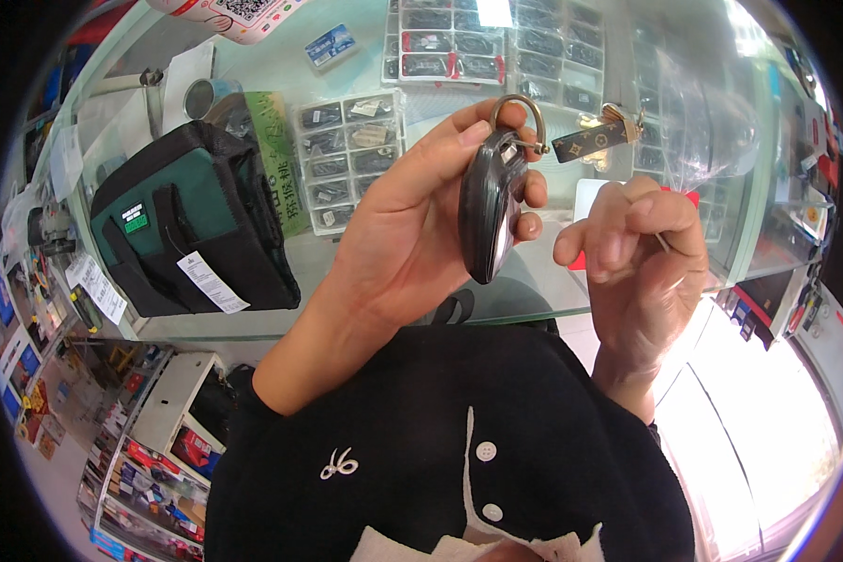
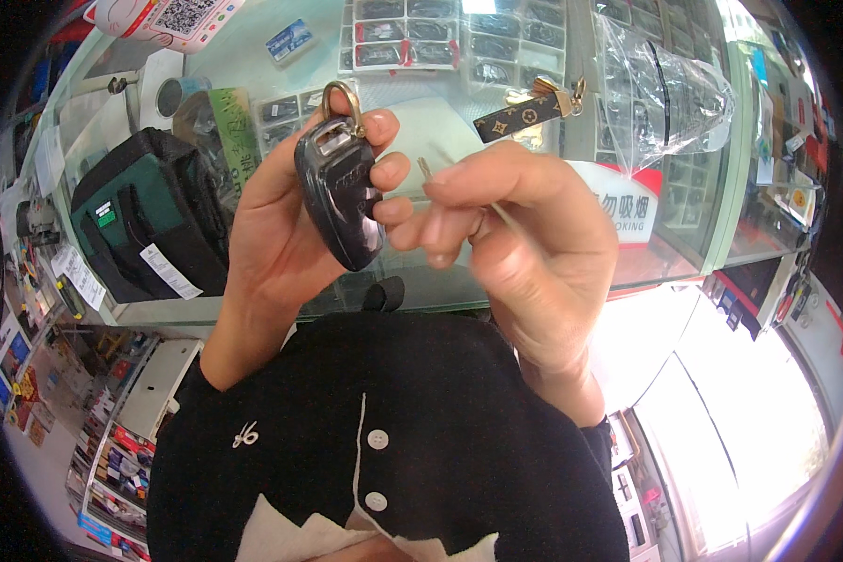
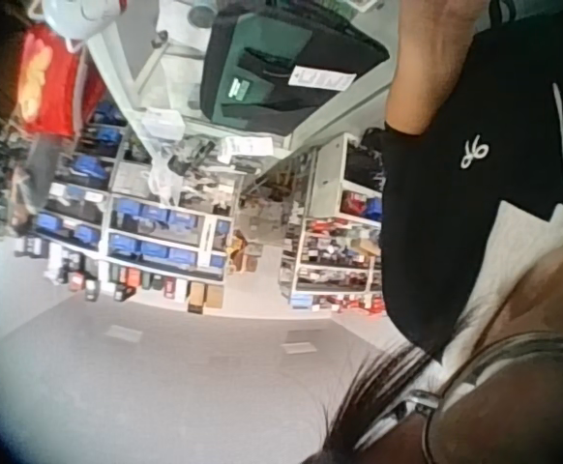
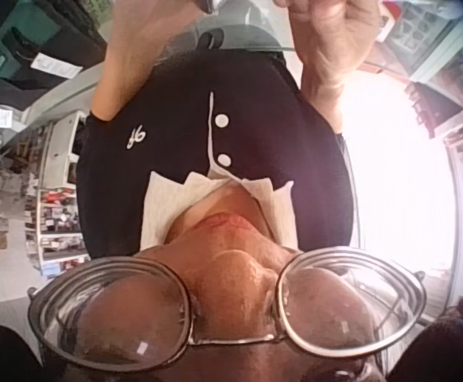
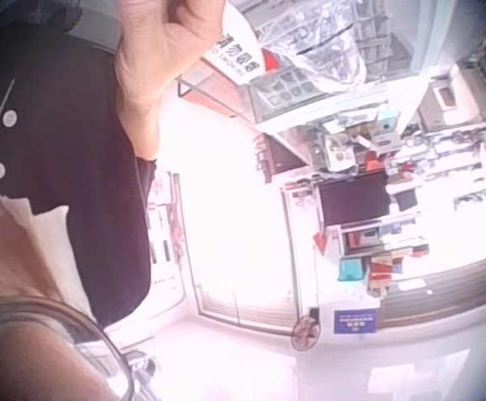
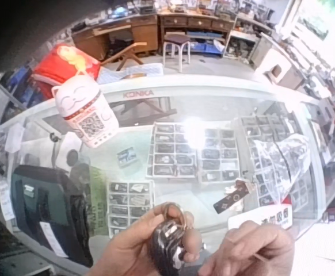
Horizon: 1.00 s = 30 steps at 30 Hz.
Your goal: The person manipulates a black car key fob and a small metal key ring using a thin metal tool and a blue-handled screwdriver. They attempt to open the fob, remove the ring, and reattach it while working at a glass display counter in a cluttered workshop.
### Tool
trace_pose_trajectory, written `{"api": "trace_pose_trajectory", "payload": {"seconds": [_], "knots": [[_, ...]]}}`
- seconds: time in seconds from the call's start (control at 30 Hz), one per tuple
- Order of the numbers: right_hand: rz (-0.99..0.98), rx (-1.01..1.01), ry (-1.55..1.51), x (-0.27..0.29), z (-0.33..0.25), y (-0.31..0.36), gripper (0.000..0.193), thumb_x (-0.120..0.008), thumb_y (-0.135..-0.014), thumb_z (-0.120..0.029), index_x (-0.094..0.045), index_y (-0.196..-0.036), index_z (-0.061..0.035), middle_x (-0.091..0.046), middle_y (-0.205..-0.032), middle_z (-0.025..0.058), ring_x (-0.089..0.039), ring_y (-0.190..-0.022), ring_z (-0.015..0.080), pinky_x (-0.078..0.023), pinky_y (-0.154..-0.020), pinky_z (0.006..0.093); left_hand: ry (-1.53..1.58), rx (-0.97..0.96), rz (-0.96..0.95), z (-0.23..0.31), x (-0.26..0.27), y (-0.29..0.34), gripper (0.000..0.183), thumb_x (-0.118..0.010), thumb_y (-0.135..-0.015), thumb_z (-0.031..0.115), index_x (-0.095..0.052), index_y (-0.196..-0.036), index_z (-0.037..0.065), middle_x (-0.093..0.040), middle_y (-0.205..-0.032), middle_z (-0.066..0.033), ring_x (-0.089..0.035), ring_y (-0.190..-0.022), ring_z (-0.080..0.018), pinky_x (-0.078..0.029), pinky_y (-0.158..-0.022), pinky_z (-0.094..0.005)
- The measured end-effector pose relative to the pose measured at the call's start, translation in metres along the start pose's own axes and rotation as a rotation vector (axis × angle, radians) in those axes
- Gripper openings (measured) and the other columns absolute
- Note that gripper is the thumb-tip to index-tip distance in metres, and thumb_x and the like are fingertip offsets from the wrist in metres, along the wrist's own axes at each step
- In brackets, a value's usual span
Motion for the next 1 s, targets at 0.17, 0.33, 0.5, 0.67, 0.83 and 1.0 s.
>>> {"api": "trace_pose_trajectory", "payload": {"seconds": [0.17, 0.33, 0.5, 0.67, 0.83, 1.0], "knots": [[0.14, 0.072, 0.223, 0.011, -0.003, 0.007, 0.042, -0.039, -0.091, -0.03, -0.05, -0.104, 0.0081, -0.05, -0.084, 0.0109, -0.049, -0.071, 0.0149, -0.043, -0.063, 0.0274, 0.016, 0.037, -0.062, -0.006, -0.006, 0.003, 0.026, -0.041, -0.089, 0.02, -0.043, -0.11, 0.006, -0.048, -0.101, -0.0085, -0.052, -0.086, -0.0201, -0.045, -0.072, -0.0326], [0.305, -0.002, 0.27, 0.019, -0.001, 0.014, 0.03, -0.041, -0.091, -0.023, -0.05, -0.102, 0.003, -0.053, -0.084, 0.0129, -0.052, -0.067, 0.0162, -0.046, -0.059, 0.0304, -0.011, 0.056, -0.054, -0.012, -0.008, 0.007, 0.022, -0.036, -0.091, 0.021, -0.042, -0.11, 0.01, -0.043, -0.107, -0.0093, -0.048, -0.092, -0.022, -0.044, -0.076, -0.034], [0.419, 0.033, 0.101, 0.023, -0.002, 0.016, 0.014, -0.042, -0.09, -0.015, -0.046, -0.09, -0.0015, -0.056, -0.082, 0.0141, -0.055, -0.062, 0.0156, -0.049, -0.059, 0.0306, -0.022, 0.045, -0.039, -0.017, -0.011, 0.007, 0.023, -0.039, -0.09, 0.021, -0.043, -0.11, 0.011, -0.044, -0.105, -0.0092, -0.048, -0.091, -0.0223, -0.042, -0.076, -0.0339], [0.347, 0.108, 0.185, 0.022, -0.005, 0.013, 0.013, -0.043, -0.09, -0.015, -0.043, -0.086, -0.003, -0.054, -0.08, 0.0145, -0.053, -0.062, 0.0157, -0.048, -0.059, 0.0303, -0.061, 0.054, -0.033, -0.019, -0.011, 0.007, 0.023, -0.041, -0.089, 0.02, -0.044, -0.11, 0.011, -0.044, -0.104, -0.0088, -0.047, -0.092, -0.0218, -0.041, -0.075, -0.0336], [0.324, 0.173, 0.255, 0.021, -0.009, 0.014, 0.011, -0.044, -0.089, -0.013, -0.043, -0.086, -0.0023, -0.052, -0.081, 0.0161, -0.052, -0.063, 0.0163, -0.048, -0.06, 0.0292, -0.053, 0.061, -0.037, -0.019, -0.011, 0.006, 0.023, -0.041, -0.089, 0.02, -0.045, -0.11, 0.011, -0.044, -0.104, -0.0085, -0.046, -0.091, -0.0213, -0.041, -0.075, -0.0336], [0.336, 0.238, 0.341, 0.017, -0.015, 0.016, 0.01, -0.046, -0.088, -0.01, -0.044, -0.085, -0.001, -0.053, -0.082, 0.017, -0.054, -0.062, 0.018, -0.049, -0.057, 0.028, -0.055, 0.055, -0.03, -0.018, -0.011, 0.007, 0.023, -0.041, -0.089, 0.021, -0.044, -0.11, 0.012, -0.045, -0.104, -0.0083, -0.047, -0.091, -0.0208, -0.041, -0.075, -0.0337]]}}
Point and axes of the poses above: each hand's wrist, its own y-axis away from the middle knuckle, its own x-axis out of the back of the hand, z = x × y, the point moved 8 cm from there along -y, towards the middle knuckle
